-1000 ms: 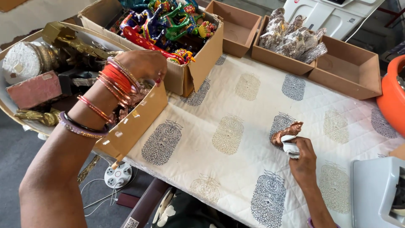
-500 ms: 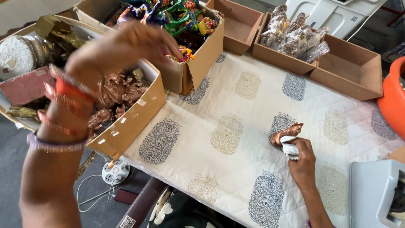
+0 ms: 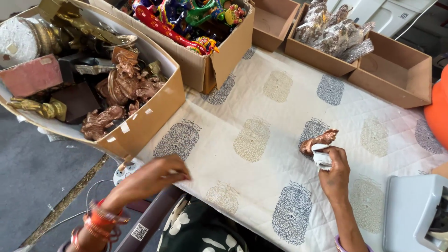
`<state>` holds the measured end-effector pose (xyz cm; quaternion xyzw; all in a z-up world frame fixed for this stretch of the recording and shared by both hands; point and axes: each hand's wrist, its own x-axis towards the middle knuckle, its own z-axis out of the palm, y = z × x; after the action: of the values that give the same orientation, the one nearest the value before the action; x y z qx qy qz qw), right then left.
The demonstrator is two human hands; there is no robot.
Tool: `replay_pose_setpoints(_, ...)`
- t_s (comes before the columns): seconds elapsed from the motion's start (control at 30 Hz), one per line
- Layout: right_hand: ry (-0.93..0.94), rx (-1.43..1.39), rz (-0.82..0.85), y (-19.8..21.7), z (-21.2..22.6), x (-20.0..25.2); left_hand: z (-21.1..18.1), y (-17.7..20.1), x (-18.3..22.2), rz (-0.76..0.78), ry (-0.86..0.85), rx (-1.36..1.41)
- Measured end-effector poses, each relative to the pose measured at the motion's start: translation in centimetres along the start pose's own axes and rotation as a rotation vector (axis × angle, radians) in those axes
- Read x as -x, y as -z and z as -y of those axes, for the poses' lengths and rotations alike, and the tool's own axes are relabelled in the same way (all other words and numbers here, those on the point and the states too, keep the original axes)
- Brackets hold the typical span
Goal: Cleaning a small copper-colored figurine with a white cloth and wrapping it for packaging.
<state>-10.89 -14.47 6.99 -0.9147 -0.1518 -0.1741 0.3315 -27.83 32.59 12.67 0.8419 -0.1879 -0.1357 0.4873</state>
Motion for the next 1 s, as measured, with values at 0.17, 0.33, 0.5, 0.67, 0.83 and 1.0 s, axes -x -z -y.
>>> replay_pose_setpoints(0.17, 0.000, 0.008, -0.002, 0.0, 0.2, 0.0, 0.2, -0.5, 3.7, -0.263, 0.491, 0.146)
replay_pose_setpoints(0.33, 0.005, 0.023, -0.016, 0.0, 0.3, 0.0, 2.8, -0.8, 4.6, -0.303, 0.619, 0.192)
replay_pose_setpoints(0.5, -0.003, 0.020, -0.012, -0.1, 0.0, 0.0, 3.2, -0.9, 4.5, -0.275, 0.329, 0.021)
replay_pose_setpoints(0.67, 0.003, 0.026, -0.008, 0.0, 0.4, 0.0, 4.9, -1.2, 2.7, -0.320, 0.390, 0.007)
replay_pose_setpoints(0.83, 0.004, 0.019, 0.004, 0.0, -0.2, 0.1, 6.1, -2.4, 1.5, -0.418, 0.399, -0.040)
replay_pose_setpoints(1.0, -0.015, 0.008, 0.007, 0.0, -0.1, 0.0, 5.3, -3.0, 1.1, -0.559, 0.405, -0.130)
